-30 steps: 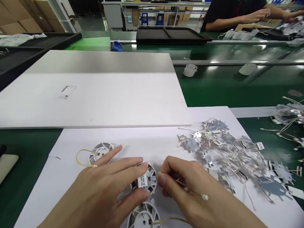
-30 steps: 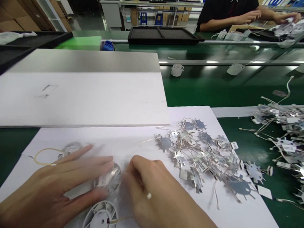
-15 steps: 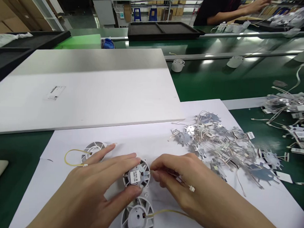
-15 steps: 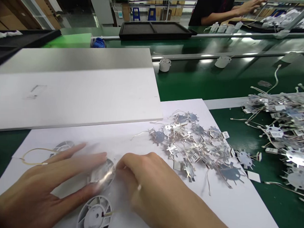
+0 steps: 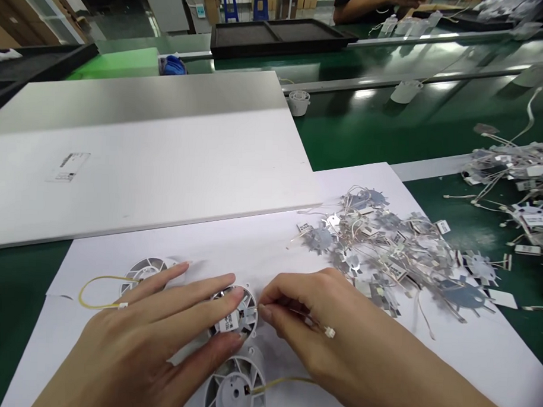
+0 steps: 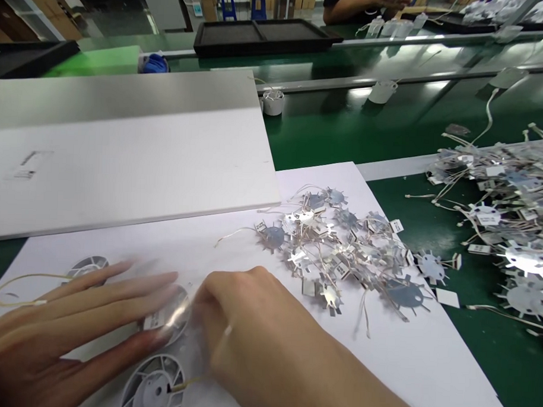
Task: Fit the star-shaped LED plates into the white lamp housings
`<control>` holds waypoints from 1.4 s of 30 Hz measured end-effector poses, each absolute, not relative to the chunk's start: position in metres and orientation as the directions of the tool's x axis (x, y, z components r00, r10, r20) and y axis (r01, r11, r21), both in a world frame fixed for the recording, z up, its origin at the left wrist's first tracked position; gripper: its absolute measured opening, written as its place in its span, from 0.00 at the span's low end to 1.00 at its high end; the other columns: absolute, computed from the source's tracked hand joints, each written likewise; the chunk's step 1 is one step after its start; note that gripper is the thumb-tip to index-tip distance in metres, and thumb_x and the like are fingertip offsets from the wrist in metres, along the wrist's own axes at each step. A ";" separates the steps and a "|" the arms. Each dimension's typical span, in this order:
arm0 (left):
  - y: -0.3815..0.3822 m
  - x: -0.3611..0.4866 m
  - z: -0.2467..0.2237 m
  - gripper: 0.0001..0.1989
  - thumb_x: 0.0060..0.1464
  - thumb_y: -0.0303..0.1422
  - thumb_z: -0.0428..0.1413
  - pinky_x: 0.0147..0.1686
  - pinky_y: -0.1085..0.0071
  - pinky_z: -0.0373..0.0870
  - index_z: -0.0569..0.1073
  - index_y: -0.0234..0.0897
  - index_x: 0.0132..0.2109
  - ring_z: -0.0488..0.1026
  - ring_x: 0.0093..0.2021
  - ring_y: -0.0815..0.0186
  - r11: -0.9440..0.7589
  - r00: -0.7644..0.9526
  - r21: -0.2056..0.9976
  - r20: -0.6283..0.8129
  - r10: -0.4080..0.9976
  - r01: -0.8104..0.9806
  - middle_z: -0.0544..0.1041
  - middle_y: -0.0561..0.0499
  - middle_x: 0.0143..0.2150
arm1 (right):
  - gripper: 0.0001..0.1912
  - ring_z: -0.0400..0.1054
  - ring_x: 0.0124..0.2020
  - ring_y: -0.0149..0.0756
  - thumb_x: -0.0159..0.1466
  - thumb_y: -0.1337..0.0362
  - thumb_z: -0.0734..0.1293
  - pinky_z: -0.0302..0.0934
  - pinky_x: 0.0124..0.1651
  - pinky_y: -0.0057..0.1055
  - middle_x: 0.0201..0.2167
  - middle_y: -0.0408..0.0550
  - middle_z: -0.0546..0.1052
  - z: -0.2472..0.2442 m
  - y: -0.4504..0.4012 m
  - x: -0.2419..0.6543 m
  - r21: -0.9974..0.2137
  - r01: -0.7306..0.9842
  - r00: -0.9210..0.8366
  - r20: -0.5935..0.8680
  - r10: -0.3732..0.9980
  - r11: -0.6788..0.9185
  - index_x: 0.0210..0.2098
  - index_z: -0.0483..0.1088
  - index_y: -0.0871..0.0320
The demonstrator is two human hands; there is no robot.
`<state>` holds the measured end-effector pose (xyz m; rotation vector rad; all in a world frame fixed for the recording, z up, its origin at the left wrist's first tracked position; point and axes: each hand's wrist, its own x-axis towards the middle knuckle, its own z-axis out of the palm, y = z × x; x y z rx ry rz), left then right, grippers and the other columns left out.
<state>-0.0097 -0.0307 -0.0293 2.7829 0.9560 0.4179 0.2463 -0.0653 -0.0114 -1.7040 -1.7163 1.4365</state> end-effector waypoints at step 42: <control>-0.028 -0.012 -0.032 0.20 0.76 0.47 0.54 0.62 0.60 0.82 0.74 0.58 0.69 0.84 0.60 0.56 -0.626 0.646 0.523 0.175 0.743 0.578 0.83 0.55 0.64 | 0.16 0.68 0.28 0.29 0.78 0.68 0.66 0.61 0.34 0.25 0.30 0.43 0.77 -0.021 -0.050 0.254 -0.893 0.127 -0.408 -0.444 0.797 -0.432 0.32 0.75 0.60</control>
